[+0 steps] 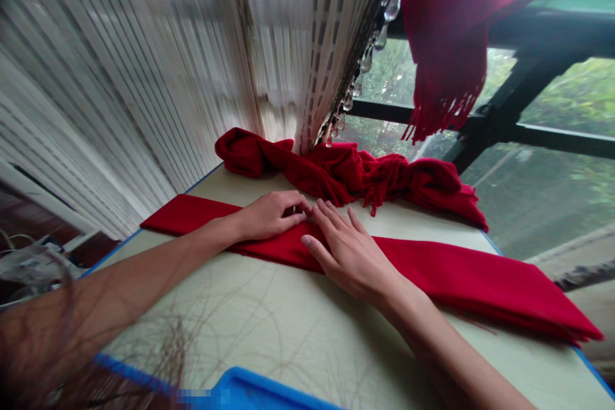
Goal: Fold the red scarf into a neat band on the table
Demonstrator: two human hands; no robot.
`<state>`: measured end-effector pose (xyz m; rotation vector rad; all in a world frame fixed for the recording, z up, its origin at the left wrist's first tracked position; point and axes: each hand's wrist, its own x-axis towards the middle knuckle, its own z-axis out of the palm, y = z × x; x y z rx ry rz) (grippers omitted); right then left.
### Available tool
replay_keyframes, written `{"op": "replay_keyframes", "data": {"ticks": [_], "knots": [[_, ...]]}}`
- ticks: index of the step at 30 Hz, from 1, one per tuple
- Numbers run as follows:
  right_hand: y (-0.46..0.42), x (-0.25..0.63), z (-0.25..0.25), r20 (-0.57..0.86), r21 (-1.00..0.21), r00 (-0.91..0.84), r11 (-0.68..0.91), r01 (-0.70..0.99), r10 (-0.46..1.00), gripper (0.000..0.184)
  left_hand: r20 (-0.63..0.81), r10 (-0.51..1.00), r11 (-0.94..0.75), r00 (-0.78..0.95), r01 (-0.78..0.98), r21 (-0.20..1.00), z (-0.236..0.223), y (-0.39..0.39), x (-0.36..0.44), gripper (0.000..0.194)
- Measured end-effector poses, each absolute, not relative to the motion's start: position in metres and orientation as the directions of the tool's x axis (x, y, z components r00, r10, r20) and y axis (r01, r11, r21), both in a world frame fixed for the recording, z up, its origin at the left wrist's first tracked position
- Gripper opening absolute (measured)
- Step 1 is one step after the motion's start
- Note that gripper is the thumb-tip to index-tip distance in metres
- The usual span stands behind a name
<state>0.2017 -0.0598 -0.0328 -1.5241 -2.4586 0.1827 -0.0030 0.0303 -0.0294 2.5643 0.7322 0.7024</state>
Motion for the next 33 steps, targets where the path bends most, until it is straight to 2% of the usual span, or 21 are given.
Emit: {"op": "replay_keyframes", "data": {"ticks": [6, 11, 15, 29, 33], "knots": [[-0.0616, 0.1997, -0.0348, 0.096, -0.226, -0.416, 0.427, 0.876, 0.904, 0.07, 0.33, 0.611, -0.753, 0.72, 0.401, 0.521, -0.0283, 0.0286, -0.0032, 0.014], [-0.063, 0.197, -0.0318, 0.115, -0.234, -0.434, 0.449, 0.862, 0.894, 0.07, 0.331, 0.609, -0.754, 0.721, 0.397, 0.523, -0.0283, 0.0289, -0.0035, 0.013], [-0.064, 0.1945, -0.0304, 0.065, -0.213, -0.415, 0.418, 0.883, 0.908, 0.075, 0.334, 0.608, -0.752, 0.72, 0.389, 0.532, -0.0289, 0.0292, -0.0039, 0.011], [-0.0639, 0.1947, -0.0296, 0.105, -0.214, -0.419, 0.432, 0.876, 0.902, 0.073, 0.332, 0.609, -0.753, 0.72, 0.394, 0.528, -0.0277, 0.0284, -0.0033, 0.01], [-0.0634, 0.1943, -0.0313, 0.073, -0.2, -0.428, 0.434, 0.879, 0.901, 0.074, 0.334, 0.607, -0.756, 0.721, 0.394, 0.523, -0.0282, 0.0287, -0.0029, 0.01]]}}
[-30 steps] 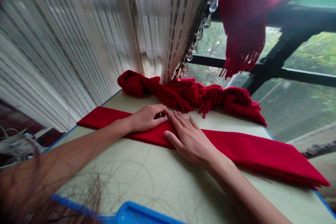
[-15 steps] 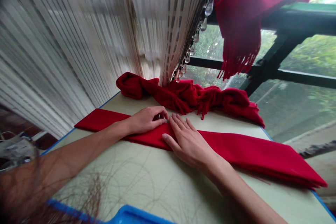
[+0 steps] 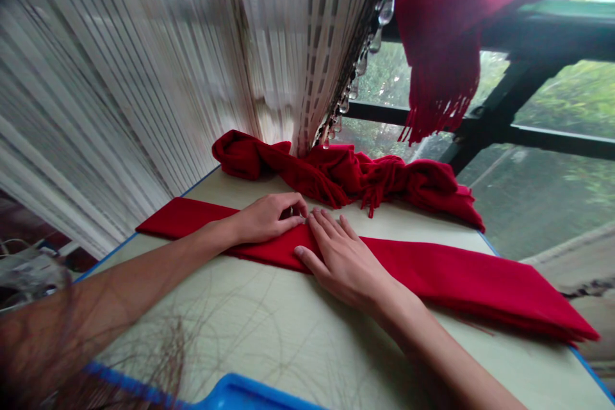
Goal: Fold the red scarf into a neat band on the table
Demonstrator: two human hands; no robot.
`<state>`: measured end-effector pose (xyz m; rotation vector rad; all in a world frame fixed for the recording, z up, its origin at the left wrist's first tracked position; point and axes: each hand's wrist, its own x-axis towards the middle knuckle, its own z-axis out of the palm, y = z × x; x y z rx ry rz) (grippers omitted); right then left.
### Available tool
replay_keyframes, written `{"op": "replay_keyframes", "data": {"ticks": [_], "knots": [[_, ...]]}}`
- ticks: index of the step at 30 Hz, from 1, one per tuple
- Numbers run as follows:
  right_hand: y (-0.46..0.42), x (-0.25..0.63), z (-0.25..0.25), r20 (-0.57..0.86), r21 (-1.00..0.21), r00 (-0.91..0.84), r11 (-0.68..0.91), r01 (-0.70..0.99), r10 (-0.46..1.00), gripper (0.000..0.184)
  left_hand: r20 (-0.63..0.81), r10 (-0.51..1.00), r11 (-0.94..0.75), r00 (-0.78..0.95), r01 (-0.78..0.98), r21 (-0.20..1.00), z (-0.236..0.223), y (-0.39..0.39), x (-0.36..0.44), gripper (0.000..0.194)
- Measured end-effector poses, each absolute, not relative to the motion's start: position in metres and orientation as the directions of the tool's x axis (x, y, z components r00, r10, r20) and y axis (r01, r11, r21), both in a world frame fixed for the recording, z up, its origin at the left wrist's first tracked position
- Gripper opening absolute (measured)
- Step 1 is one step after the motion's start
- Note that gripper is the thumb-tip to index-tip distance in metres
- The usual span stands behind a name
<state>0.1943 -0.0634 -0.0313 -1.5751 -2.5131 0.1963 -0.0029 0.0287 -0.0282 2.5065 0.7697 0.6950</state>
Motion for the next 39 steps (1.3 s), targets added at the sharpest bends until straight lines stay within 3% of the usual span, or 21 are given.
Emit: {"op": "replay_keyframes", "data": {"ticks": [13, 18, 39], "knots": [[-0.0626, 0.1983, -0.0309, 0.136, -0.203, -0.415, 0.435, 0.877, 0.9, 0.073, 0.339, 0.599, -0.763, 0.725, 0.389, 0.516, -0.0286, 0.0293, -0.0029, 0.011], [-0.0622, 0.1981, -0.0331, 0.076, -0.211, -0.407, 0.414, 0.886, 0.91, 0.076, 0.336, 0.603, -0.76, 0.724, 0.393, 0.518, -0.0282, 0.0289, -0.0029, 0.009], [-0.0616, 0.2004, -0.0339, 0.095, -0.201, -0.416, 0.427, 0.882, 0.904, 0.074, 0.34, 0.594, -0.768, 0.729, 0.389, 0.509, -0.0302, 0.0299, -0.0034, 0.01]]}}
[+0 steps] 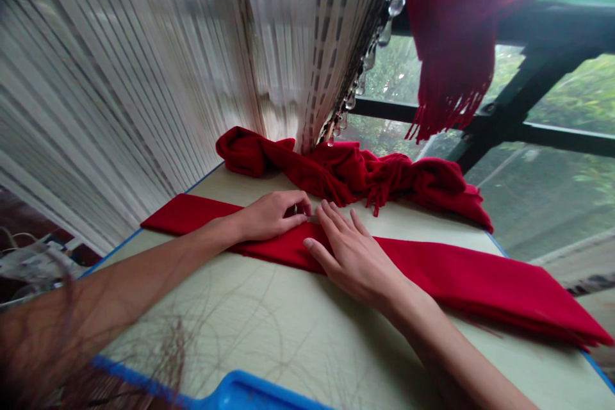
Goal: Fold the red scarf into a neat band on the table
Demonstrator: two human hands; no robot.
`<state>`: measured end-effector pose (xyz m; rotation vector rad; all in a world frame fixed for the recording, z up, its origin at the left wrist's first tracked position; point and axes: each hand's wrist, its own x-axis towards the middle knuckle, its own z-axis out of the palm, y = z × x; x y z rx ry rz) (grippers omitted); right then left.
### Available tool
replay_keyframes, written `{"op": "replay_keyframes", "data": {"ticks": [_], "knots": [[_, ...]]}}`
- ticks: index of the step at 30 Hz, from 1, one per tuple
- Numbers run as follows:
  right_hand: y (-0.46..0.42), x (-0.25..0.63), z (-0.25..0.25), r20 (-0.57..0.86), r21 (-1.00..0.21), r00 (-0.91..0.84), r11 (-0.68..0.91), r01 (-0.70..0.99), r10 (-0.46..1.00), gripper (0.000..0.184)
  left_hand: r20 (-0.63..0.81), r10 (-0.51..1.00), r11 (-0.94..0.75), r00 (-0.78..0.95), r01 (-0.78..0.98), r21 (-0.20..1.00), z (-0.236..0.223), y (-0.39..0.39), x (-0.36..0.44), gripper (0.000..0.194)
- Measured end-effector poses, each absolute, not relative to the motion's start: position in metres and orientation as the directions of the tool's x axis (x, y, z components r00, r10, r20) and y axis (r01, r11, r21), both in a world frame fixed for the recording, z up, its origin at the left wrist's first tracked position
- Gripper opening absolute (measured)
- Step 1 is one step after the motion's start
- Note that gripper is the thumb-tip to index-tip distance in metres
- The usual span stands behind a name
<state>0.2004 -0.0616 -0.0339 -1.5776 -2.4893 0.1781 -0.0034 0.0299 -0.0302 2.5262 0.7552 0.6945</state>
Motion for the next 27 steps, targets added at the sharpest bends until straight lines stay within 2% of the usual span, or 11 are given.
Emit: {"op": "replay_keyframes", "data": {"ticks": [13, 18, 27], "knots": [[-0.0581, 0.2061, -0.0397, 0.095, -0.204, -0.43, 0.441, 0.874, 0.898, 0.068, 0.355, 0.584, -0.78, 0.73, 0.384, 0.493, -0.0316, 0.0308, -0.0033, 0.011], [-0.0576, 0.206, -0.0412, 0.147, -0.23, -0.42, 0.443, 0.866, 0.896, 0.069, 0.351, 0.578, -0.783, 0.736, 0.38, 0.493, -0.0308, 0.0296, -0.0037, 0.012], [-0.0584, 0.2033, -0.0381, 0.121, -0.233, -0.432, 0.449, 0.863, 0.894, 0.067, 0.352, 0.578, -0.781, 0.736, 0.374, 0.5, -0.0298, 0.0299, -0.0035, 0.009]]}}
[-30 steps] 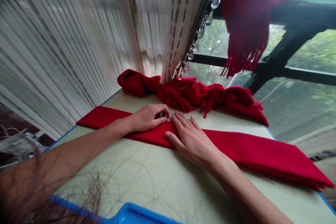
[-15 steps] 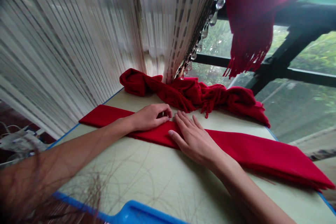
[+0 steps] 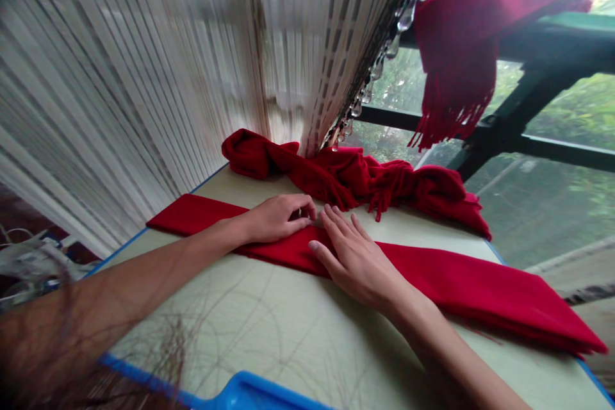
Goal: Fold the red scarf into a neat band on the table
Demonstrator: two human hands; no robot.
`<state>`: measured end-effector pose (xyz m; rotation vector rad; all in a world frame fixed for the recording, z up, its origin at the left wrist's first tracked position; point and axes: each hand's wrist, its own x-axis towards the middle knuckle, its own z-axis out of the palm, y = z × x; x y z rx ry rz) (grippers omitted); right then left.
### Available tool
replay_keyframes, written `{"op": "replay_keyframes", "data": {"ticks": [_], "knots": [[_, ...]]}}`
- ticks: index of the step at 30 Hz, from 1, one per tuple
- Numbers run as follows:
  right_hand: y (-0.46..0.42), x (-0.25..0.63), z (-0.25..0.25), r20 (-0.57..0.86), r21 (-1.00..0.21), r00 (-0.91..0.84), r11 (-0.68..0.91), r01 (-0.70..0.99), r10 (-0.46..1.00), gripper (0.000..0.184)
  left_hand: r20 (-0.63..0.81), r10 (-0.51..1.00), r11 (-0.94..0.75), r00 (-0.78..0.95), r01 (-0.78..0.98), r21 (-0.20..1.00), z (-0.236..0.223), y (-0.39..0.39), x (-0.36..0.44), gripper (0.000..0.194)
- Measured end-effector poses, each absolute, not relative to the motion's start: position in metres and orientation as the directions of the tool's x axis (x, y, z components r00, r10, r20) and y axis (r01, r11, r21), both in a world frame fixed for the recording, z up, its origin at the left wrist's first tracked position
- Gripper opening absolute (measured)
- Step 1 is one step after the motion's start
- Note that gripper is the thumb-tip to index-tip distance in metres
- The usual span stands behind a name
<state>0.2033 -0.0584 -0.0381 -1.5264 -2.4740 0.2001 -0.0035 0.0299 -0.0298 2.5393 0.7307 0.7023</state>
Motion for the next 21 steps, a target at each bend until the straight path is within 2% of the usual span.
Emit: {"op": "replay_keyframes", "data": {"ticks": [9, 21], "knots": [[-0.058, 0.2039, -0.0385, 0.096, -0.227, -0.42, 0.431, 0.873, 0.902, 0.067, 0.338, 0.585, -0.773, 0.737, 0.382, 0.506, -0.0293, 0.0296, -0.0042, 0.01], [-0.0546, 0.2085, -0.0459, 0.133, -0.198, -0.444, 0.463, 0.864, 0.886, 0.065, 0.335, 0.595, -0.767, 0.731, 0.391, 0.509, -0.0276, 0.0276, -0.0038, 0.009]]}}
